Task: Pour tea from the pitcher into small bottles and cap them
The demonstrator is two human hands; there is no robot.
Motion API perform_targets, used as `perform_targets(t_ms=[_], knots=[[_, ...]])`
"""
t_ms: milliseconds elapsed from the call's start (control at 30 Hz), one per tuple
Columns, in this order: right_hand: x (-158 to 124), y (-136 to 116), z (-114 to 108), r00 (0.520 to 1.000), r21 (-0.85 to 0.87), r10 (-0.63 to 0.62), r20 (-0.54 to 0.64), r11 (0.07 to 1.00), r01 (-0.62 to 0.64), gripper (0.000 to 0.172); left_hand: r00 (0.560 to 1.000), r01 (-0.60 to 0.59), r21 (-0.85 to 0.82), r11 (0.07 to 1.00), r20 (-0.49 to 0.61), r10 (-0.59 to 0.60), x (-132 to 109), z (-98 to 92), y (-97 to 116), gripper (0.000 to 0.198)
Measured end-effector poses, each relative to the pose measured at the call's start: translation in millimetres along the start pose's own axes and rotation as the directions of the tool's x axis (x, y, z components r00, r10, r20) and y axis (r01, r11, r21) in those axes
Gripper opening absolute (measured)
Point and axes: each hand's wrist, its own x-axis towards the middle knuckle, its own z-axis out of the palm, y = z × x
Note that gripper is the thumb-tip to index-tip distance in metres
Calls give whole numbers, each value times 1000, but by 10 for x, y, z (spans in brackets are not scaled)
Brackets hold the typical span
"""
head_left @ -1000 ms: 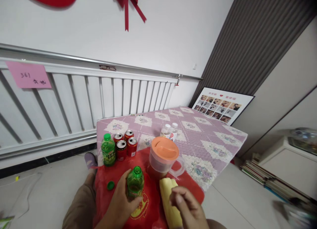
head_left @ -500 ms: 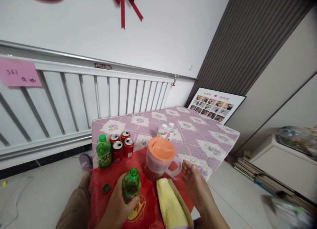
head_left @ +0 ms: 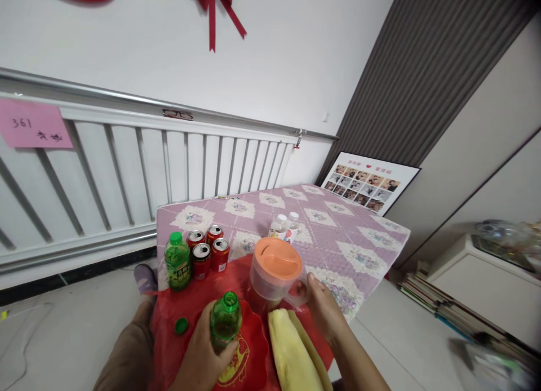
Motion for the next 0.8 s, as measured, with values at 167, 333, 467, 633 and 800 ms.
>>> perform_targets(t_ms=[167,333,467,633,800], knots=[[73,-43,47,1000,-42,0,-22,999,-1,52,999,23,8,1000,-34,-22,-16,49,75,68],[138,-134,200,998,-47,-37,-45,998,35,49,998,20,0,1000,-52,-20,-10,68,97,67],[208,-193,322,996,-66,-75,-51,995,72,49,998,10,4,1000,-65,-10,-5,86,92,67],[223,-386,403,990,-105,-131,-41,986,126,51,999,-3,11,1000,-37,4,-4,102,89,67],[165,-768,396,984,-177,-179,-5,969,175,51,999,-4,14,1000,-36,5,2,90,130,67]])
